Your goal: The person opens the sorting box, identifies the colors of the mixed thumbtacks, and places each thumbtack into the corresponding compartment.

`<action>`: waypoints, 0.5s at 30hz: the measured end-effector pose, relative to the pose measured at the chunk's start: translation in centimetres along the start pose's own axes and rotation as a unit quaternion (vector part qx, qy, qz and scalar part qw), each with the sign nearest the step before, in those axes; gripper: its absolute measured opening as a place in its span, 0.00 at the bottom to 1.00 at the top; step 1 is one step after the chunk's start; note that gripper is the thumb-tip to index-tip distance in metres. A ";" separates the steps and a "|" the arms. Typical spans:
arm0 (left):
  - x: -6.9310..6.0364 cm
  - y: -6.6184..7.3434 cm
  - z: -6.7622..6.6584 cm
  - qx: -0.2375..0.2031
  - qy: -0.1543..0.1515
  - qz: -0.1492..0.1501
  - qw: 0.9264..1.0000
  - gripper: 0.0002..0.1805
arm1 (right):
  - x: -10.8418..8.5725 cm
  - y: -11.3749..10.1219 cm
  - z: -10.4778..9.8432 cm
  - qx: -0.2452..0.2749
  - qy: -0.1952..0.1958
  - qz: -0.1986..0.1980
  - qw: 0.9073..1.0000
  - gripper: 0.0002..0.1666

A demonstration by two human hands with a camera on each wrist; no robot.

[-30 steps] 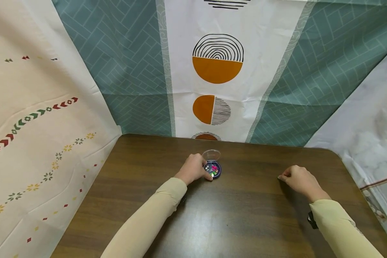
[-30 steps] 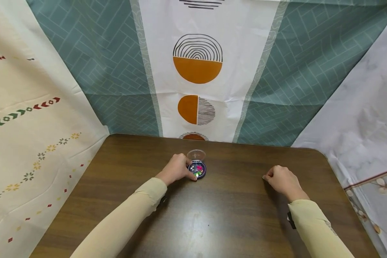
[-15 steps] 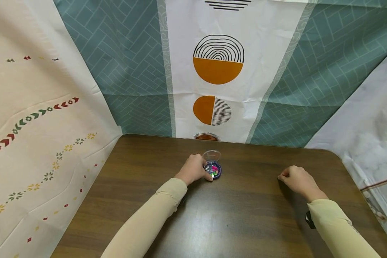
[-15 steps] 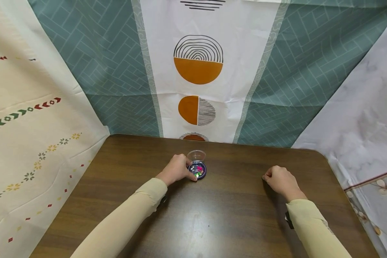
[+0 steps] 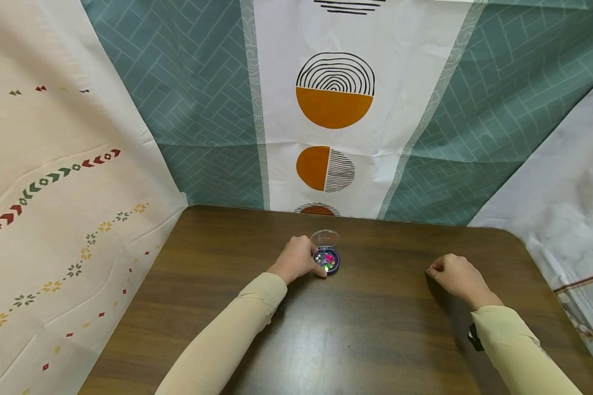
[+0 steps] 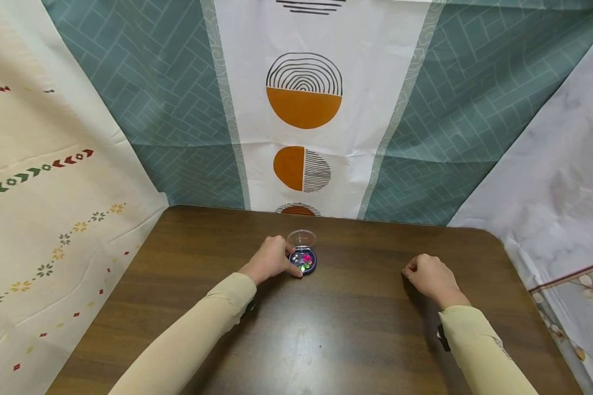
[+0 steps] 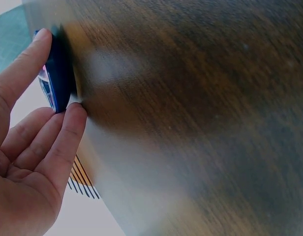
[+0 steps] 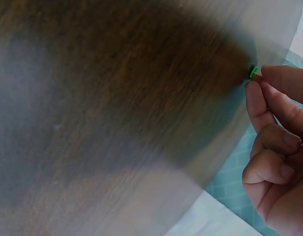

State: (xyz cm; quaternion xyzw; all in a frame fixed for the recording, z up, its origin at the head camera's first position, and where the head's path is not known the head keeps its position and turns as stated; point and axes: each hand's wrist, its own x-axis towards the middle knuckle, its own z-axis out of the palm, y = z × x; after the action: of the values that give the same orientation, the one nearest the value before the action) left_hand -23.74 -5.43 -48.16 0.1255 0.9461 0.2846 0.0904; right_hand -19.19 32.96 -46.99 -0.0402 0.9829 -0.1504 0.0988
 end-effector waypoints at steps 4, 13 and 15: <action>0.1 0.0 0.0 0.005 0.002 0.002 1.000 0.35 | 0.0 0.1 0.0 -0.001 0.001 -0.001 1.000 0.10; 0.1 -0.1 0.1 0.006 0.004 0.004 1.000 0.35 | 0.1 0.2 0.2 -0.005 0.008 -0.004 1.000 0.10; 0.1 -0.1 0.1 0.005 0.005 0.006 1.000 0.34 | 0.1 0.1 0.3 -0.005 0.009 -0.005 1.000 0.10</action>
State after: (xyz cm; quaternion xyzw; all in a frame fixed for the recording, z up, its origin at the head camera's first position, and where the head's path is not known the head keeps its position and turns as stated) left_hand -23.79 -5.45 -48.28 0.1303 0.9472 0.2808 0.0836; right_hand -19.23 32.96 -47.28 -0.0446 0.9842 -0.1467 0.0889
